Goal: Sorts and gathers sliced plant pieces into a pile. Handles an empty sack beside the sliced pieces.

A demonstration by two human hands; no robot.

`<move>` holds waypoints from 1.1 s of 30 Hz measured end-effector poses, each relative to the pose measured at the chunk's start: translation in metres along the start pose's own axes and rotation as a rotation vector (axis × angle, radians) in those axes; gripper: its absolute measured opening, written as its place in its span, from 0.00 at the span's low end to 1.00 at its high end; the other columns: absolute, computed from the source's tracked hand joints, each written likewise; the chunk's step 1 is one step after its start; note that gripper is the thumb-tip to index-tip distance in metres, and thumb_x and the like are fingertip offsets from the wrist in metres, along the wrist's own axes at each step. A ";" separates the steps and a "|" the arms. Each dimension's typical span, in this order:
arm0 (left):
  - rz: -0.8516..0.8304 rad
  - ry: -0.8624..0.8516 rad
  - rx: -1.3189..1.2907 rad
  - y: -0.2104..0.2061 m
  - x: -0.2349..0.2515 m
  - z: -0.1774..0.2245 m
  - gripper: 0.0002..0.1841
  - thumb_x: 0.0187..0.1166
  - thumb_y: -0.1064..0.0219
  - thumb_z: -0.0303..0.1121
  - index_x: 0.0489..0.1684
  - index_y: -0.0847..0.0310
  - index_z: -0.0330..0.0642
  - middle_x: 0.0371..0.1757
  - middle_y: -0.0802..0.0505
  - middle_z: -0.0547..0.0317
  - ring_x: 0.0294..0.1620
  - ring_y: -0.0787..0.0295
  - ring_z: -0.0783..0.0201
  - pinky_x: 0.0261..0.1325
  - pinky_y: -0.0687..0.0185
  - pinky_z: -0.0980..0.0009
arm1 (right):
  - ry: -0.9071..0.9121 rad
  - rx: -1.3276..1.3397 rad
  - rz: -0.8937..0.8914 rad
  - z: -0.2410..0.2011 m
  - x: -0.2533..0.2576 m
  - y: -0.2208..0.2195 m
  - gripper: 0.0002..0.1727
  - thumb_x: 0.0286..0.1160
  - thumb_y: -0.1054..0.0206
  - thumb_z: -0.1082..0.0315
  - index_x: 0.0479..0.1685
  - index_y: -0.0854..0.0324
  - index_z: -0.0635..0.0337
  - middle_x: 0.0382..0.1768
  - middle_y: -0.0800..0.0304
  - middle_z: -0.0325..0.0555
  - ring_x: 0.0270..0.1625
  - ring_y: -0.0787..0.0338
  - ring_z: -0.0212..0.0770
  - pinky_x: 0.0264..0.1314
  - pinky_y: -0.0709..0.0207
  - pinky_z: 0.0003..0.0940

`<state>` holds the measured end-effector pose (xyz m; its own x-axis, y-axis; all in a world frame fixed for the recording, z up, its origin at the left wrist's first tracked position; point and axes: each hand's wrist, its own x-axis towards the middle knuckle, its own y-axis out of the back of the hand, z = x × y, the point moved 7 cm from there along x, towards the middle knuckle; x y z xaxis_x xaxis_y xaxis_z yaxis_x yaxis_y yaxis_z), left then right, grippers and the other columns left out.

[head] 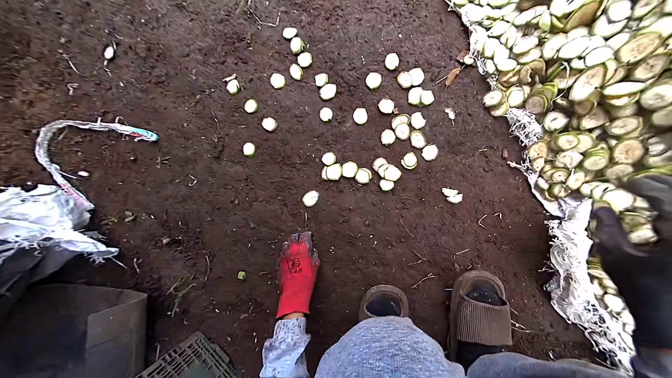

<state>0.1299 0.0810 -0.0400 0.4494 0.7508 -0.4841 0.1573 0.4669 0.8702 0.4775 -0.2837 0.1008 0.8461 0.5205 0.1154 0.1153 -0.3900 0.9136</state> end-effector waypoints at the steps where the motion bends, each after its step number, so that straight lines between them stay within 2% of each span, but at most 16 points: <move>1: 0.090 -0.044 -0.111 0.009 0.002 0.003 0.20 0.80 0.36 0.24 0.70 0.20 0.27 0.70 0.16 0.25 0.73 0.19 0.31 0.78 0.28 0.40 | 0.150 0.115 -0.059 -0.020 0.010 -0.044 0.25 0.75 0.33 0.65 0.68 0.20 0.73 0.71 0.21 0.75 0.76 0.23 0.71 0.77 0.29 0.62; 4: 0.262 -0.161 -0.337 0.037 0.025 0.017 0.21 0.77 0.34 0.21 0.70 0.19 0.29 0.69 0.14 0.30 0.71 0.17 0.36 0.76 0.25 0.42 | 0.444 0.271 -0.319 -0.110 0.039 -0.173 0.31 0.69 0.25 0.59 0.76 0.20 0.53 0.77 0.21 0.58 0.79 0.23 0.61 0.75 0.26 0.64; 7: 0.142 -0.141 -0.250 0.038 0.062 0.033 0.32 0.75 0.30 0.21 0.83 0.30 0.33 0.82 0.24 0.32 0.82 0.27 0.35 0.82 0.33 0.40 | 0.572 0.121 -0.595 -0.177 0.060 -0.251 0.46 0.63 0.21 0.55 0.89 0.35 0.41 0.93 0.45 0.52 0.91 0.44 0.69 0.77 0.39 0.74; 8: 0.098 -0.113 -0.212 0.033 0.069 0.036 0.33 0.75 0.29 0.22 0.84 0.31 0.34 0.82 0.25 0.31 0.81 0.26 0.34 0.82 0.32 0.39 | 0.584 0.051 -0.657 -0.187 0.063 -0.264 0.47 0.63 0.21 0.56 0.90 0.36 0.39 0.93 0.47 0.51 0.91 0.46 0.70 0.78 0.42 0.75; 11: 0.050 -0.044 -0.149 0.029 0.072 0.039 0.30 0.76 0.30 0.24 0.81 0.28 0.33 0.78 0.22 0.29 0.79 0.24 0.35 0.83 0.32 0.43 | 0.515 0.020 -0.736 -0.201 0.065 -0.261 0.35 0.62 0.18 0.67 0.76 0.21 0.46 0.81 0.27 0.57 0.79 0.29 0.72 0.65 0.27 0.72; 13: 0.037 -0.020 -0.128 0.027 0.069 0.033 0.27 0.77 0.31 0.25 0.77 0.25 0.30 0.75 0.19 0.27 0.78 0.23 0.35 0.83 0.33 0.44 | 0.411 0.138 -0.814 -0.198 0.061 -0.255 0.24 0.70 0.24 0.69 0.68 0.17 0.54 0.70 0.22 0.62 0.70 0.20 0.68 0.59 0.19 0.66; 16: -0.035 -0.045 -0.113 0.034 0.073 0.044 0.21 0.76 0.30 0.25 0.67 0.19 0.26 0.66 0.14 0.26 0.73 0.19 0.32 0.79 0.32 0.39 | 0.301 0.299 -1.035 -0.191 0.061 -0.205 0.22 0.83 0.37 0.72 0.75 0.24 0.66 0.76 0.25 0.68 0.78 0.23 0.65 0.79 0.30 0.58; 18: -0.093 -0.111 -0.146 0.056 0.077 0.077 0.16 0.74 0.28 0.25 0.59 0.15 0.28 0.58 0.10 0.29 0.64 0.13 0.35 0.72 0.26 0.38 | 0.238 0.423 -1.095 -0.180 0.067 -0.172 0.22 0.83 0.38 0.76 0.75 0.24 0.71 0.77 0.24 0.67 0.82 0.26 0.61 0.86 0.39 0.52; 22: -0.172 -0.406 -0.413 0.142 0.086 0.211 0.14 0.78 0.29 0.23 0.59 0.15 0.32 0.51 0.07 0.41 0.49 0.09 0.51 0.58 0.14 0.50 | 0.240 0.648 -0.820 -0.103 0.142 -0.159 0.15 0.71 0.29 0.78 0.58 0.13 0.66 0.55 0.09 0.62 0.56 0.10 0.58 0.63 0.20 0.59; 23: -0.208 -0.514 -0.514 0.164 0.086 0.250 0.14 0.79 0.31 0.23 0.61 0.17 0.35 0.51 0.08 0.47 0.45 0.09 0.59 0.52 0.11 0.58 | 0.213 0.651 -0.705 -0.076 0.171 -0.136 0.16 0.69 0.29 0.78 0.57 0.13 0.65 0.55 0.08 0.60 0.56 0.09 0.57 0.62 0.20 0.61; 25: -0.294 -0.682 -0.627 0.212 0.072 0.332 0.20 0.82 0.33 0.26 0.73 0.23 0.39 0.61 0.11 0.53 0.51 0.09 0.68 0.53 0.09 0.69 | 0.148 0.487 -0.383 -0.016 0.223 -0.066 0.17 0.69 0.28 0.74 0.59 0.12 0.60 0.55 0.08 0.59 0.57 0.09 0.59 0.60 0.20 0.67; 27: -0.267 -0.834 -0.540 0.250 0.056 0.380 0.26 0.84 0.35 0.29 0.82 0.30 0.42 0.75 0.18 0.52 0.61 0.12 0.68 0.60 0.13 0.71 | 0.017 0.210 -0.061 0.035 0.255 0.011 0.27 0.72 0.27 0.59 0.72 0.19 0.57 0.68 0.17 0.68 0.70 0.19 0.70 0.69 0.30 0.76; 29: -0.119 -0.919 -0.396 0.268 0.053 0.385 0.27 0.82 0.33 0.31 0.82 0.29 0.45 0.76 0.17 0.55 0.56 0.12 0.71 0.58 0.15 0.72 | -0.146 0.013 0.094 0.058 0.270 0.061 0.48 0.69 0.28 0.44 0.91 0.42 0.50 0.88 0.45 0.71 0.89 0.45 0.76 0.81 0.50 0.81; 30: -0.070 -0.899 -0.298 0.261 0.059 0.371 0.28 0.81 0.30 0.33 0.81 0.28 0.46 0.76 0.16 0.54 0.58 0.10 0.66 0.61 0.13 0.66 | -0.183 -0.010 0.125 0.058 0.268 0.070 0.53 0.68 0.28 0.41 0.94 0.48 0.46 0.91 0.52 0.71 0.92 0.52 0.75 0.84 0.54 0.79; 32: -0.036 -0.808 -0.078 0.225 0.078 0.323 0.28 0.76 0.25 0.34 0.78 0.23 0.43 0.72 0.14 0.45 0.65 0.12 0.48 0.70 0.19 0.46 | -0.046 0.056 0.170 0.027 0.249 0.056 0.48 0.68 0.29 0.44 0.91 0.40 0.50 0.91 0.51 0.69 0.93 0.54 0.72 0.89 0.56 0.72; 33: -0.036 -0.727 0.016 0.198 0.092 0.290 0.29 0.74 0.22 0.36 0.76 0.21 0.44 0.72 0.14 0.40 0.69 0.15 0.40 0.73 0.24 0.38 | 0.067 0.120 0.140 0.004 0.233 0.029 0.42 0.68 0.28 0.48 0.85 0.32 0.53 0.88 0.42 0.68 0.91 0.46 0.70 0.88 0.50 0.69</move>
<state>0.4573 0.1073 0.1142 0.9134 0.2324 -0.3343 0.1935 0.4745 0.8587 0.6802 -0.1769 0.1530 0.8222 0.5027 0.2670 0.0639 -0.5477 0.8342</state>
